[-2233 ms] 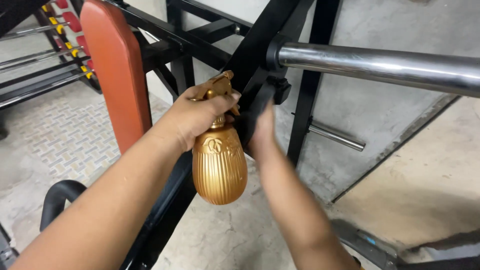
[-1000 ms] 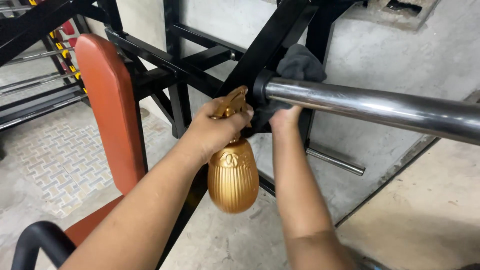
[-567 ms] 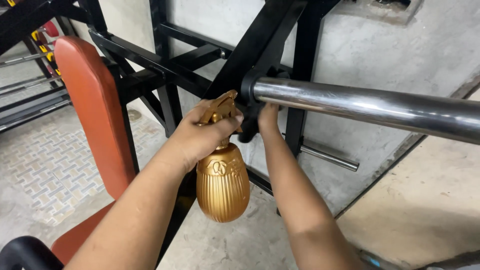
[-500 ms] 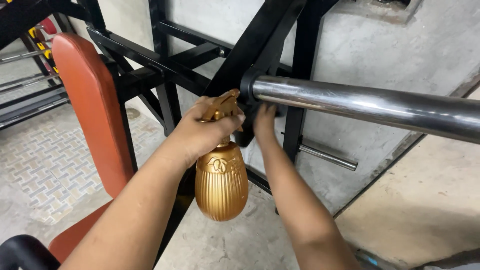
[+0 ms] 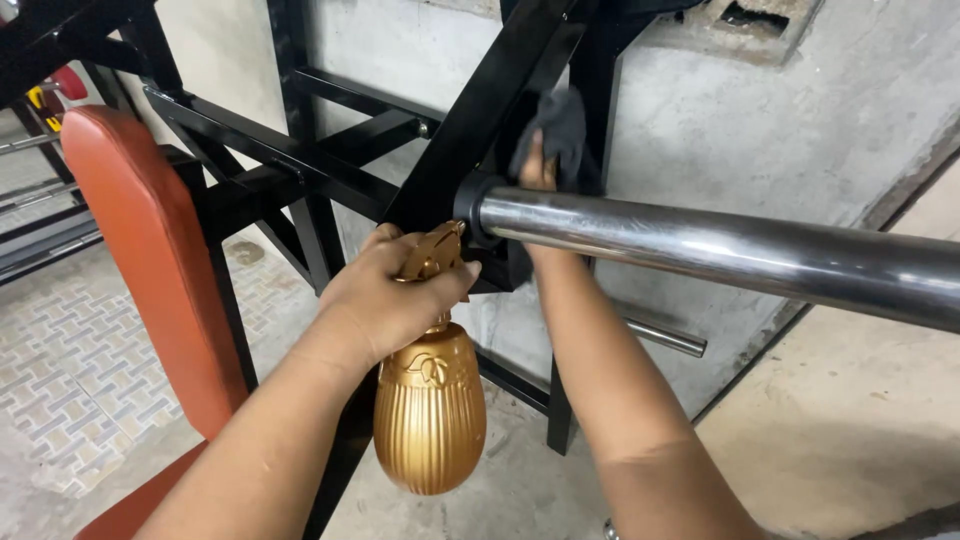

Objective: Cleaning gym equipment by spraying and wiping the frame and seat.

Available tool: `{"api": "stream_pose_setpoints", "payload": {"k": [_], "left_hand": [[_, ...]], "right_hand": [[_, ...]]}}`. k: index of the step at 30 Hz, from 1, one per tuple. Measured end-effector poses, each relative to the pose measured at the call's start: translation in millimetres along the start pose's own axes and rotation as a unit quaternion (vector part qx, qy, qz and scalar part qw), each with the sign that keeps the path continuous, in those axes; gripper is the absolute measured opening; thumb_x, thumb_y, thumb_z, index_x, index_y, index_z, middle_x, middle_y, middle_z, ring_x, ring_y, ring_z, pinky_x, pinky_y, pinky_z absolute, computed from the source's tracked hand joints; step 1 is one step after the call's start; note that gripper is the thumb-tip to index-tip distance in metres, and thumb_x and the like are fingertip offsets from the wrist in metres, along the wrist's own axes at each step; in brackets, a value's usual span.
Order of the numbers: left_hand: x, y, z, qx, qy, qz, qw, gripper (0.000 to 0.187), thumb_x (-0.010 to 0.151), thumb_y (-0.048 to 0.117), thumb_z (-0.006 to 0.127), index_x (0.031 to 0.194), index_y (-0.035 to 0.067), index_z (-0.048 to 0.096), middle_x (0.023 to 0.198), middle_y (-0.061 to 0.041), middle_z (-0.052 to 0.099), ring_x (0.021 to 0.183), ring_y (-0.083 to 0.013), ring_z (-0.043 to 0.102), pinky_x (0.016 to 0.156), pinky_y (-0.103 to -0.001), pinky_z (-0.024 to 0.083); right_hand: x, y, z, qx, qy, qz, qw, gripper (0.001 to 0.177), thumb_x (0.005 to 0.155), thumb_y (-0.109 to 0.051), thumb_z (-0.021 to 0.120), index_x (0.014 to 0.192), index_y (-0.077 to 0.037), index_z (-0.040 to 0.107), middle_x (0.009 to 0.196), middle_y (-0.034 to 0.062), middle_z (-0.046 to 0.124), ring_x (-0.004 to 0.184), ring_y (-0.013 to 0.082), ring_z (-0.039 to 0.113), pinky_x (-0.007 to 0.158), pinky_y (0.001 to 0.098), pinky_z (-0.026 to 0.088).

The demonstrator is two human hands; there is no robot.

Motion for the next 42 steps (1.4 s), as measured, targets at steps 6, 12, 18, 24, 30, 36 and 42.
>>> {"api": "stream_pose_setpoints", "payload": {"k": [6, 12, 18, 24, 30, 36, 42], "left_hand": [[4.3, -4.3, -0.5, 0.020, 0.029, 0.027, 0.999, 0.067, 0.070, 0.059, 0.076, 0.123, 0.018, 0.073, 0.130, -0.001, 0.059, 0.118, -0.0221, 0.062, 0.101, -0.033, 0.045], [5.1, -8.1, 3.4, -0.018, 0.015, 0.040, 0.999, 0.060, 0.074, 0.054, 0.071, 0.118, 0.014, 0.076, 0.118, -0.001, 0.062, 0.111, -0.0198, 0.067, 0.098, -0.032, 0.049], [3.7, -7.6, 2.1, 0.017, 0.020, 0.011, 1.000, 0.057, 0.074, 0.054, 0.071, 0.118, 0.018, 0.077, 0.117, 0.001, 0.061, 0.111, -0.0195, 0.066, 0.099, -0.033, 0.047], [7.0, -7.9, 0.8, 0.026, 0.009, -0.004, 1.000, 0.064, 0.073, 0.057, 0.073, 0.121, 0.015, 0.073, 0.120, 0.002, 0.063, 0.114, -0.0206, 0.067, 0.100, -0.034, 0.048], [16.6, -10.2, 3.8, -0.015, -0.001, 0.046, 0.999, 0.062, 0.070, 0.049, 0.071, 0.126, 0.020, 0.073, 0.122, -0.001, 0.063, 0.118, -0.0212, 0.064, 0.101, -0.034, 0.047], [33.4, -25.3, 19.6, -0.078, -0.020, 0.082, 0.993, 0.064, 0.069, 0.045, 0.073, 0.127, 0.017, 0.073, 0.121, -0.007, 0.061, 0.115, -0.0243, 0.064, 0.100, -0.035, 0.049], [23.2, -18.9, 15.8, -0.037, -0.028, 0.074, 0.996, 0.065, 0.073, 0.053, 0.073, 0.130, 0.022, 0.071, 0.120, -0.007, 0.060, 0.117, -0.0240, 0.062, 0.102, -0.036, 0.047]], "right_hand": [[-109.1, -69.4, -8.4, -0.241, 0.048, -0.026, 0.969, 0.037, 0.104, -0.023, 0.047, 0.128, -0.003, 0.067, 0.133, 0.0256, 0.065, 0.129, 0.0453, 0.054, 0.113, 0.0539, 0.037], [-159.0, -121.2, -9.7, -0.449, -0.058, -0.001, 0.891, 0.043, 0.089, -0.034, 0.057, 0.103, 0.003, 0.074, 0.114, 0.0307, 0.068, 0.117, 0.0470, 0.054, 0.107, 0.0582, 0.030], [-164.0, -95.6, -32.3, -0.403, -0.174, 0.083, 0.895, 0.036, 0.096, -0.033, 0.063, 0.090, 0.000, 0.075, 0.097, 0.0240, 0.072, 0.098, 0.0396, 0.066, 0.101, 0.0515, 0.041], [-178.0, -244.4, -85.6, -0.335, -0.169, 0.062, 0.925, 0.046, 0.085, -0.045, 0.077, 0.074, -0.001, 0.074, 0.082, 0.0174, 0.072, 0.093, 0.0328, 0.065, 0.103, 0.0420, 0.045], [-201.0, -383.3, -100.4, -0.392, -0.070, -0.260, 0.880, 0.046, 0.069, -0.037, 0.079, 0.086, 0.005, 0.077, 0.107, 0.0277, 0.058, 0.113, 0.0453, 0.045, 0.103, 0.0656, 0.030], [-126.8, -441.2, -127.9, -0.546, -0.008, -0.235, 0.804, 0.056, 0.066, -0.036, 0.079, 0.101, 0.005, 0.067, 0.122, 0.0258, 0.061, 0.128, 0.0408, 0.050, 0.110, 0.0718, 0.022], [-122.4, -369.3, -63.2, -0.513, -0.155, -0.112, 0.837, 0.049, 0.086, -0.014, 0.073, 0.130, -0.004, 0.053, 0.130, 0.0170, 0.061, 0.130, 0.0364, 0.056, 0.123, 0.0538, 0.031]]}}
Point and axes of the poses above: each hand's wrist, its own x-axis towards the middle knuckle, its own z-axis out of the palm, y = z × x, the point moved 9 cm from there along x, towards the middle knuckle
